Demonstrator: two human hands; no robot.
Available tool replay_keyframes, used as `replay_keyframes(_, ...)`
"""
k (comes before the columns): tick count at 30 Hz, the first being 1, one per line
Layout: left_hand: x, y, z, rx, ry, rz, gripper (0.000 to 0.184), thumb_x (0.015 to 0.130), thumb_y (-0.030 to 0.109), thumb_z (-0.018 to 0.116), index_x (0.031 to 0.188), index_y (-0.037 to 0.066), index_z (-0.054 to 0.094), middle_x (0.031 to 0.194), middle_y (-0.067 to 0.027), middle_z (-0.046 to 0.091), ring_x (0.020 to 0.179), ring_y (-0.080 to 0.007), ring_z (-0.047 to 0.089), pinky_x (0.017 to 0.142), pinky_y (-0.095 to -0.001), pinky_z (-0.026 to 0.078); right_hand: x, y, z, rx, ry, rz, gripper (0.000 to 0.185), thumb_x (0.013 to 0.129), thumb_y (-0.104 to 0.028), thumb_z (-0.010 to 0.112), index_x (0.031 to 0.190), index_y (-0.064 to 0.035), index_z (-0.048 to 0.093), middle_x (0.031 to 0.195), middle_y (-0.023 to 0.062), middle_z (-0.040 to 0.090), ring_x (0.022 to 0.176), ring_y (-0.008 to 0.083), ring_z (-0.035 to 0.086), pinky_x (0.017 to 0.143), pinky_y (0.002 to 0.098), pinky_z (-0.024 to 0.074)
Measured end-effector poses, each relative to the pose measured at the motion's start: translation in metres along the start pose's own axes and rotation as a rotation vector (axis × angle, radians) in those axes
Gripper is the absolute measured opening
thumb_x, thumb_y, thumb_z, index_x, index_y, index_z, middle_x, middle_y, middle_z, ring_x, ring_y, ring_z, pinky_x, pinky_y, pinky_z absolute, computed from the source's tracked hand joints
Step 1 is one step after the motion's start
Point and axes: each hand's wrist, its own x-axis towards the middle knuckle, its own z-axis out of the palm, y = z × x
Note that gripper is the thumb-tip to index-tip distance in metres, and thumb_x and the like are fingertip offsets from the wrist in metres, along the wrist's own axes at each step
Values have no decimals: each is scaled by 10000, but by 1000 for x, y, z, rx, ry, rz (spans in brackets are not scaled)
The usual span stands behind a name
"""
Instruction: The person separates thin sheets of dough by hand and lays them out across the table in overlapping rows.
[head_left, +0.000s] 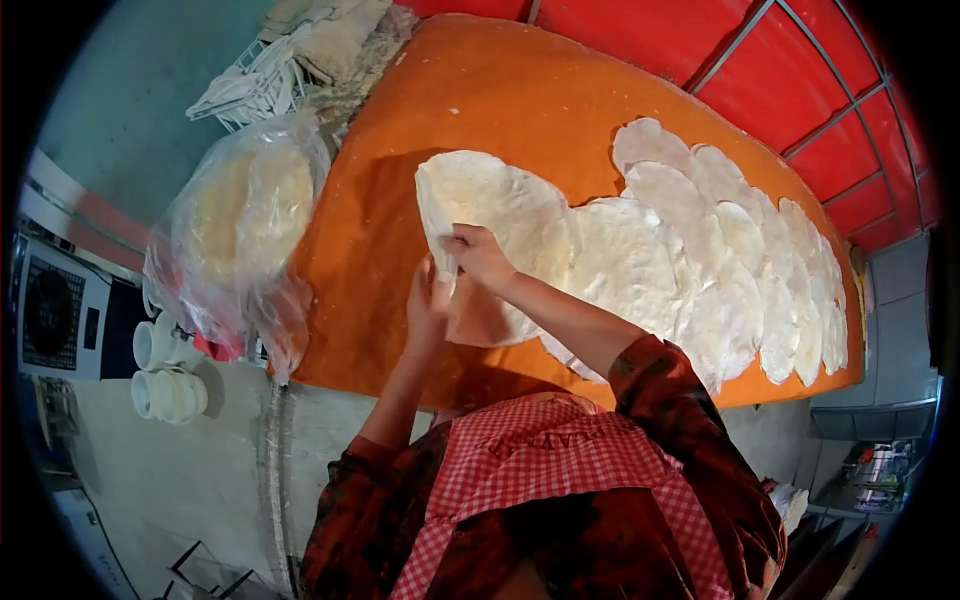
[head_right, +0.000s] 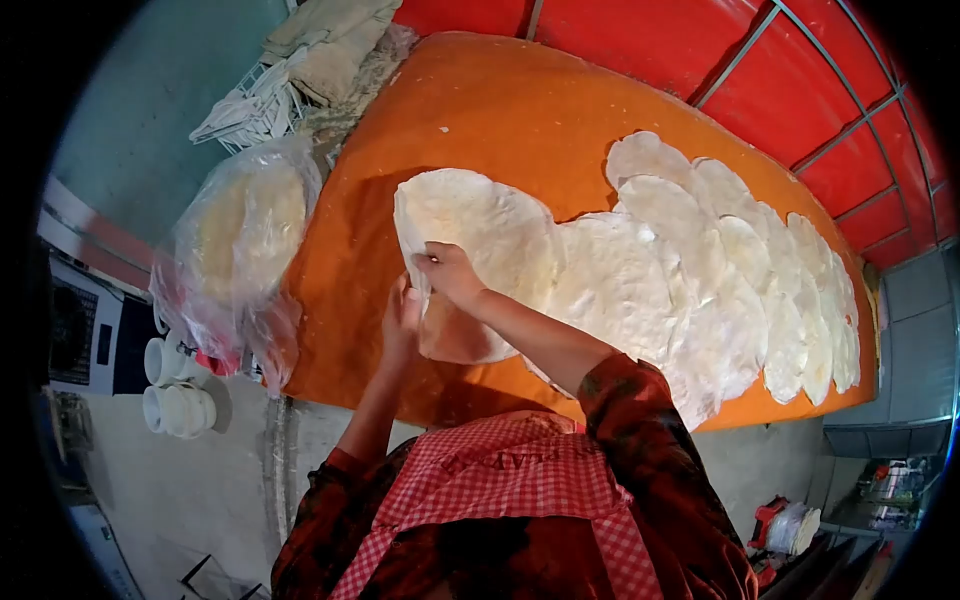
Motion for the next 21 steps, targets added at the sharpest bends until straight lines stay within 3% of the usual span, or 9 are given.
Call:
replay_keyframes(3,16,16,-19,-364,-11,-390,370,975,244,476,1227,-27,477,1124,-88,587,1004,-147,549,885,-284,428,-8,6,-4,256,-29,114,204,926,-194,558,952,-15,651,760,18,601,663,90,547,575,257,463)
replay_keyframes(6,31,-6,-13,-166,59,-236,275,972,206,482,1134,-12,527,1011,-42,600,911,-115,548,797,-256,434,-7,15,-15,98,-51,25,205,903,-133,532,1015,-17,659,806,23,615,697,100,557,586,258,470)
replay_keyframes(7,37,-34,-22,-78,101,-252,207,956,168,507,1024,-12,583,835,-10,586,764,-89,525,684,-240,427,-7,19,-22,1,-57,-16,217,891,-99,520,1034,-15,659,827,27,621,711,107,563,591,260,474)
replay_keyframes(9,50,-53,-37,13,178,-238,203,949,169,518,927,-13,606,732,5,553,687,-78,485,630,-241,413,-3,31,-64,56,155,-233,312,796,1,462,1054,-3,638,905,55,641,747,138,580,605,274,484)
replay_keyframes(10,56,-63,-47,61,217,-234,215,945,169,523,879,-13,617,681,13,536,648,-73,465,603,-241,406,-16,-5,-115,47,66,-53,300,792,-35,528,1065,-5,649,1007,76,645,899,173,592,732,287,491)
replay_keyframes(11,63,-82,-63,103,267,-231,242,940,158,521,846,-40,621,652,-7,547,633,-87,462,600,-267,418,-35,-23,-158,94,116,-93,317,805,-65,520,1097,-21,637,1081,80,633,939,182,599,742,309,500)
replay_keyframes(14,70,-103,-94,224,298,-219,255,941,157,512,876,-64,622,697,-38,597,658,-109,491,622,-297,434,-94,-75,-263,27,419,95,246,902,-142,498,1084,-38,628,992,62,664,864,189,647,731,336,532)
replay_keyframes(17,77,-83,-102,422,152,-251,208,941,138,510,948,-43,612,787,9,602,714,-84,518,650,-255,438,-162,-26,-368,177,641,130,219,920,-169,518,1051,-19,611,992,82,644,859,193,643,658,300,539)
replay_keyframes(21,118,-50,-70,483,28,-88,235,942,150,498,1040,-38,600,870,-65,647,780,-153,570,716,-292,451,-246,35,-409,107,882,300,199,928,-209,517,1065,-94,604,869,1,665,670,127,650,494,232,455)
